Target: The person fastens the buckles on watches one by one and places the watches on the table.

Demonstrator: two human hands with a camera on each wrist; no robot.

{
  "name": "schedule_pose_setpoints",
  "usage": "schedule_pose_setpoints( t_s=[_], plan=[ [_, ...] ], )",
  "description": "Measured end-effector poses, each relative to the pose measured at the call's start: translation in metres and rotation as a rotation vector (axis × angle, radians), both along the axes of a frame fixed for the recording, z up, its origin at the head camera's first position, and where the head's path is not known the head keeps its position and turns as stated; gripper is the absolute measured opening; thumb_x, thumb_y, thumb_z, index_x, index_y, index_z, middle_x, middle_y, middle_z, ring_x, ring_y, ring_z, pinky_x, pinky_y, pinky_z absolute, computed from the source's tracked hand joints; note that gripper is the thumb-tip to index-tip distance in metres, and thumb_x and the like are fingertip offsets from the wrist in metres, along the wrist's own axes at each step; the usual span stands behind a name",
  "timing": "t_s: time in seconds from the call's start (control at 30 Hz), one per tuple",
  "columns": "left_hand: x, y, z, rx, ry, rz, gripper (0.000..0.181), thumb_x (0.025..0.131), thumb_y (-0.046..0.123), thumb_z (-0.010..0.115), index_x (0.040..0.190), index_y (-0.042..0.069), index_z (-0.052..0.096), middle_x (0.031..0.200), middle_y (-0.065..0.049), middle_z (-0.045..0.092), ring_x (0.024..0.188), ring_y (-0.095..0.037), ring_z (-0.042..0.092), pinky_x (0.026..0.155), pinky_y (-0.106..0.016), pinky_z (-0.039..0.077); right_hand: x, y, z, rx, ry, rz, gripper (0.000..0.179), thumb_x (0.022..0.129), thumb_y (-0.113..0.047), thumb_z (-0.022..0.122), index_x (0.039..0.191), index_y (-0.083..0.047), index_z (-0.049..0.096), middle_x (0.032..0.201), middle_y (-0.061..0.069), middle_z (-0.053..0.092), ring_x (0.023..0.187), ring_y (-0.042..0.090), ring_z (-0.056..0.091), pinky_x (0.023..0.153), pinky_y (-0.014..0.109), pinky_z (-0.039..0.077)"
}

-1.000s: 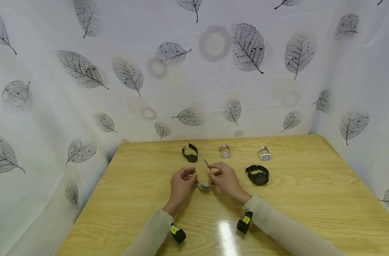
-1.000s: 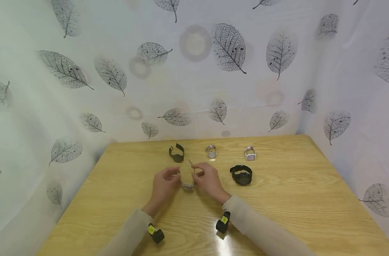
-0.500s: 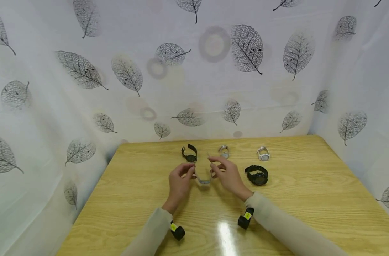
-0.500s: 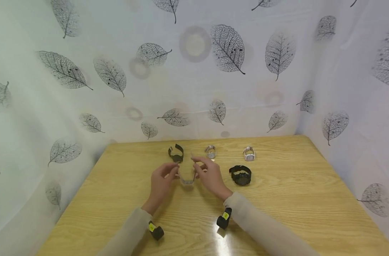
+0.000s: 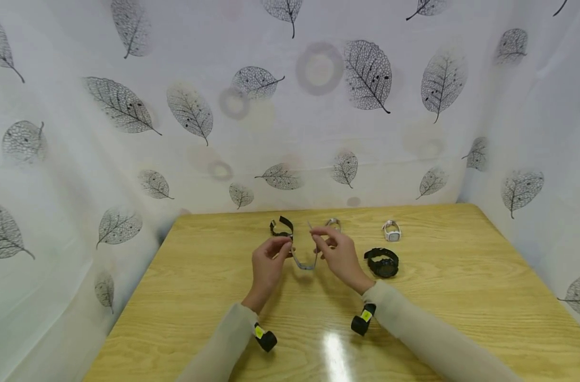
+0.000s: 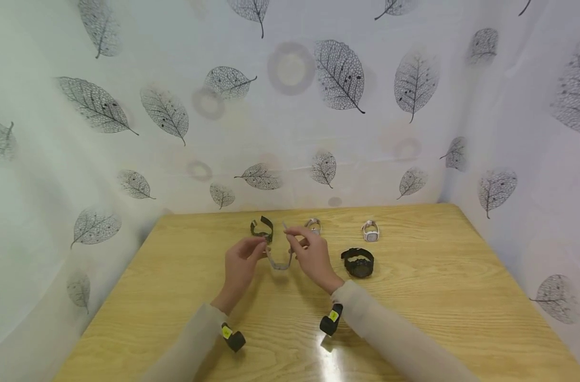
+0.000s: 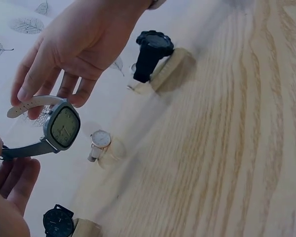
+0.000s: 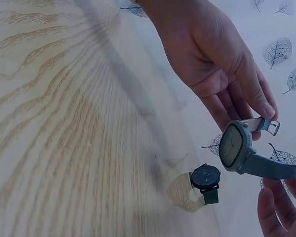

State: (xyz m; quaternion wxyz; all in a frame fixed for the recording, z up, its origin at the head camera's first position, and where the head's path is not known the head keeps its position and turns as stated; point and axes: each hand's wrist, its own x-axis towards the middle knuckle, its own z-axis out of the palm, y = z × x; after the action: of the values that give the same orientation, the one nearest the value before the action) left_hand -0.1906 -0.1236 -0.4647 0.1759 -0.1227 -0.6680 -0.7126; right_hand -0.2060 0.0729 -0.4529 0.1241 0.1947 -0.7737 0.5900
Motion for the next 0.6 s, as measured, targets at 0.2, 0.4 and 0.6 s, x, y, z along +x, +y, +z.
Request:
schedule_pose_setpoints(
  t_s=[0.2, 0.4, 0.6],
  plan=[
    [-0.0009, 0.0015, 0.0003, 0.002, -0.01, 0.01, 0.013, 0.096, -0.003, 0.069, 0.106, -0.012, 0.071, 0.097, -0.019, 0.073, 0.087, -0.041, 0.072, 0.075, -0.038, 0.064, 0.0001, -0.0005, -0.0015, -0.035, -0.006, 0.006, 0.029, 0.104, -0.021, 0.065, 0.132, -0.016, 0.067, 0.111, 0.013, 0.072, 0.073, 0.028, 0.072, 0.061, 0.044, 0.061],
    [-0.0014, 0.0009, -0.0012, 0.028, -0.046, 0.036, 0.021, 0.096, -0.001, 0.07, 0.112, -0.013, 0.067, 0.102, -0.027, 0.07, 0.088, -0.041, 0.072, 0.076, -0.039, 0.064, 0.0009, 0.0013, -0.0041, -0.047, -0.074, 0.019, 0.037, 0.103, -0.022, 0.067, 0.138, -0.012, 0.063, 0.116, 0.008, 0.072, 0.076, 0.024, 0.072, 0.063, 0.036, 0.062],
    [-0.0045, 0.0, 0.0012, 0.081, -0.086, 0.036, 0.029, 0.095, 0.003, 0.073, 0.12, -0.006, 0.065, 0.107, -0.029, 0.069, 0.088, -0.034, 0.073, 0.076, -0.038, 0.064, -0.0007, 0.0047, -0.0038, -0.072, -0.107, 0.04, 0.029, 0.102, -0.023, 0.068, 0.127, -0.01, 0.072, 0.112, 0.007, 0.073, 0.083, 0.036, 0.072, 0.069, 0.037, 0.063]
  ],
)
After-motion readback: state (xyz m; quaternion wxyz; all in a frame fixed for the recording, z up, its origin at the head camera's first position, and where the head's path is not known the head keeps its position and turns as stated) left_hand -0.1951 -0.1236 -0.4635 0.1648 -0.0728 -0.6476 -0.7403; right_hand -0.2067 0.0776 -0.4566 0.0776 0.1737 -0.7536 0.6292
